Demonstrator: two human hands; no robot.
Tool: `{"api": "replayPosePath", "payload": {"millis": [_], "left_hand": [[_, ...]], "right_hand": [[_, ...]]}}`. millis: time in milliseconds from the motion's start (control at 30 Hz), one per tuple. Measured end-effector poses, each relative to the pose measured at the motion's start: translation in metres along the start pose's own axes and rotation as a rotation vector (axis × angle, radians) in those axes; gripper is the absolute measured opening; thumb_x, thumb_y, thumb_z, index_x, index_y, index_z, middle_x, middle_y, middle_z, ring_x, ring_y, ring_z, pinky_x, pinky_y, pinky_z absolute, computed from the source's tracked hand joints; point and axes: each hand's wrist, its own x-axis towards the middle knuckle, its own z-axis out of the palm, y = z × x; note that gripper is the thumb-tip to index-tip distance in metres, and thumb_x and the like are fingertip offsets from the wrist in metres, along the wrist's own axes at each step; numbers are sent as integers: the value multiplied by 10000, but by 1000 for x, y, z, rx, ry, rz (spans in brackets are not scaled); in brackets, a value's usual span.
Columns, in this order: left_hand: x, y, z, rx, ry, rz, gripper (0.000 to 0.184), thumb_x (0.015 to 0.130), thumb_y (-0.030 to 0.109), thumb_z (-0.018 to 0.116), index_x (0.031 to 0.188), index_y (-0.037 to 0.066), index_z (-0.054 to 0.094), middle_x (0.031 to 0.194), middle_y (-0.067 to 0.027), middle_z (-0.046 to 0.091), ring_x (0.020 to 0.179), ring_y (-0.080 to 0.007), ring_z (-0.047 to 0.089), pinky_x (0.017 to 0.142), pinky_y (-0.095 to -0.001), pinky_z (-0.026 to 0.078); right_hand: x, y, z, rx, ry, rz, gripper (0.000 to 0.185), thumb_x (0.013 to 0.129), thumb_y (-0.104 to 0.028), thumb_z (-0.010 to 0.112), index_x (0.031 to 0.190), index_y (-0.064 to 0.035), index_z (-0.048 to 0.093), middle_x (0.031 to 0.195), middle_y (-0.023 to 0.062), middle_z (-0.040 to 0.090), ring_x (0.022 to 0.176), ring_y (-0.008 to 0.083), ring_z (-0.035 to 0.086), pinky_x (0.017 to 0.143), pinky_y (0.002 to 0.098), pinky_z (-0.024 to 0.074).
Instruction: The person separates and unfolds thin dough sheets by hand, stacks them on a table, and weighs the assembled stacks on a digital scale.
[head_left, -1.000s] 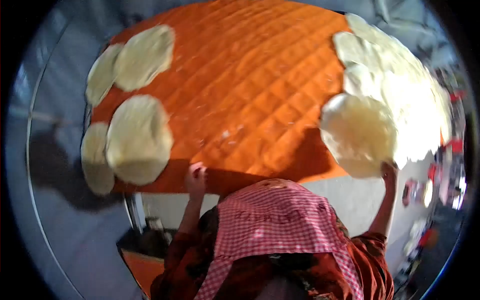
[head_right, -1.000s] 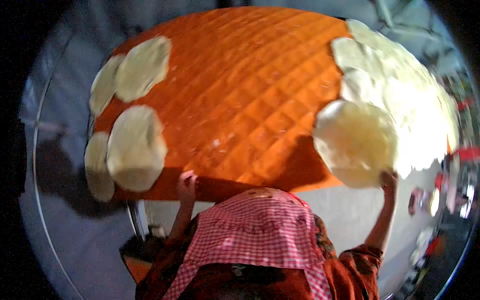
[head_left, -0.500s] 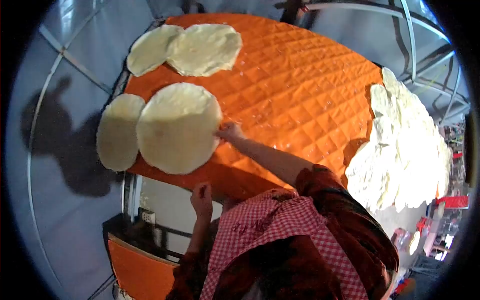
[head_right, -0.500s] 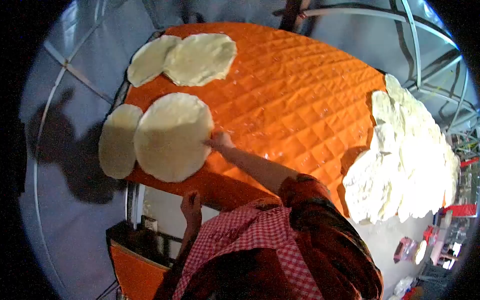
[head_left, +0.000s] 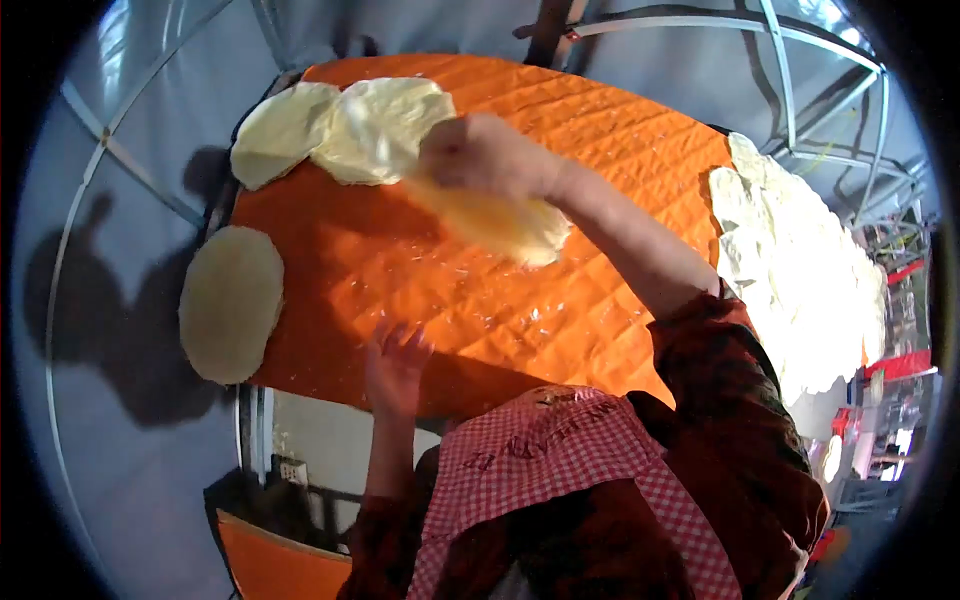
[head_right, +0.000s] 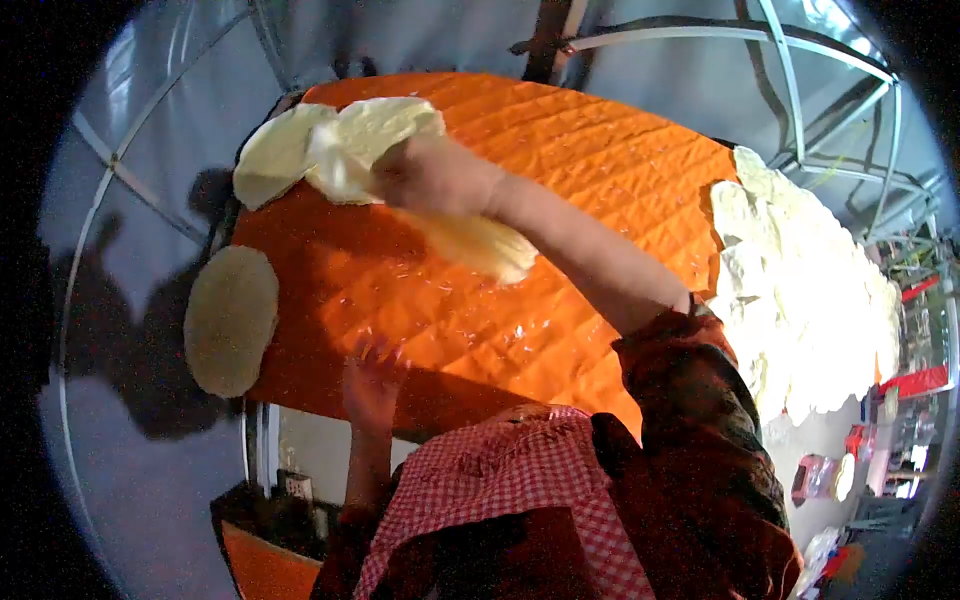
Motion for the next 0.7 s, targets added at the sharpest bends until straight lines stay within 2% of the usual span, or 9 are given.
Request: {"api": "replayPosePath", "payload": {"millis": [67, 133, 200, 300, 400, 433, 567, 667, 700], "left_hand": [[22, -14, 20, -197, -149, -177, 389, 960, 413, 446, 1286, 206, 493, 1285, -94, 502, 1155, -291, 512, 988, -547, 410], [41, -36, 30, -252, -313, -299, 451, 950, 484, 431, 1308, 214, 477, 1297, -104, 502, 1167, -308, 504, 968, -559, 424], [64, -72, 12, -296, -446, -446, 532, 936, 547, 417, 1327, 189, 457, 1300, -106, 500, 1185, -321, 488, 964, -548, 431], [63, -113, 4, -161, -305, -495, 653, 909, 617, 408, 1354, 139, 427, 1300, -120, 497, 1164, -319, 497, 944, -523, 454], [53, -126, 0, -276, -339, -595, 739, 899, 650, 378, 1387, 96, 378, 1318, -132, 485, 1156, -307, 507, 921, -491, 478], [53, -126, 3, -411, -445, -657, 704, 934, 621, 255, 1385, 94, 375, 1327, -122, 478, 1158, -323, 516, 894, -501, 494], [42, -115, 24, 124, -319, -531, 804, 898, 707, 181, 1454, 132, 260, 1397, -138, 408, 1225, -326, 473, 950, -501, 467], [40, -116, 23, 181, -307, -506, 840, 885, 736, 196, 1465, 130, 222, 1420, -132, 391, 1248, -299, 456, 960, -512, 451], [39, -116, 25, 188, -299, -509, 837, 884, 737, 191, 1465, 135, 220, 1424, -130, 386, 1248, -298, 456, 956, -513, 454]], "right_hand": [[-34, 9, 28, -349, 100, -363, 130, 764, -91, 613, 890, -75, 637, 893, 130, 604, 799, 316, 626, 676, 358, 515], [-73, 23, 80, -400, 140, -138, 156, 728, -67, 627, 883, -67, 623, 941, 150, 574, 840, 378, 592, 683, 399, 512], [-118, 54, 134, -202, 164, 76, 199, 703, -98, 662, 892, -54, 617, 924, 156, 570, 850, 370, 589, 730, 410, 506], [-169, 91, 185, 30, 163, 277, 263, 696, -157, 724, 905, -36, 619, 924, 142, 589, 880, 320, 598, 773, 402, 495], [-196, 107, 186, 320, 91, 442, 343, 697, -234, 783, 921, -29, 624, 908, 103, 608, 890, 248, 596, 804, 362, 481], [-198, 116, 183, 342, 54, 415, 410, 713, -298, 808, 978, -34, 640, 923, 85, 630, 915, 202, 587, 818, 330, 471], [-205, 122, 166, 637, -25, 538, 393, 800, -291, 754, 1070, -26, 648, 989, 77, 658, 955, 171, 586, 849, 307, 460], [-208, 127, 166, 719, 7, 582, 324, 858, -255, 695, 1075, -18, 653, 982, 66, 663, 934, 156, 588, 852, 297, 458], [-210, 129, 167, 888, 18, 595, 284, 889, -229, 652, 1080, -19, 659, 970, 66, 669, 919, 147, 589, 848, 292, 462]]}}
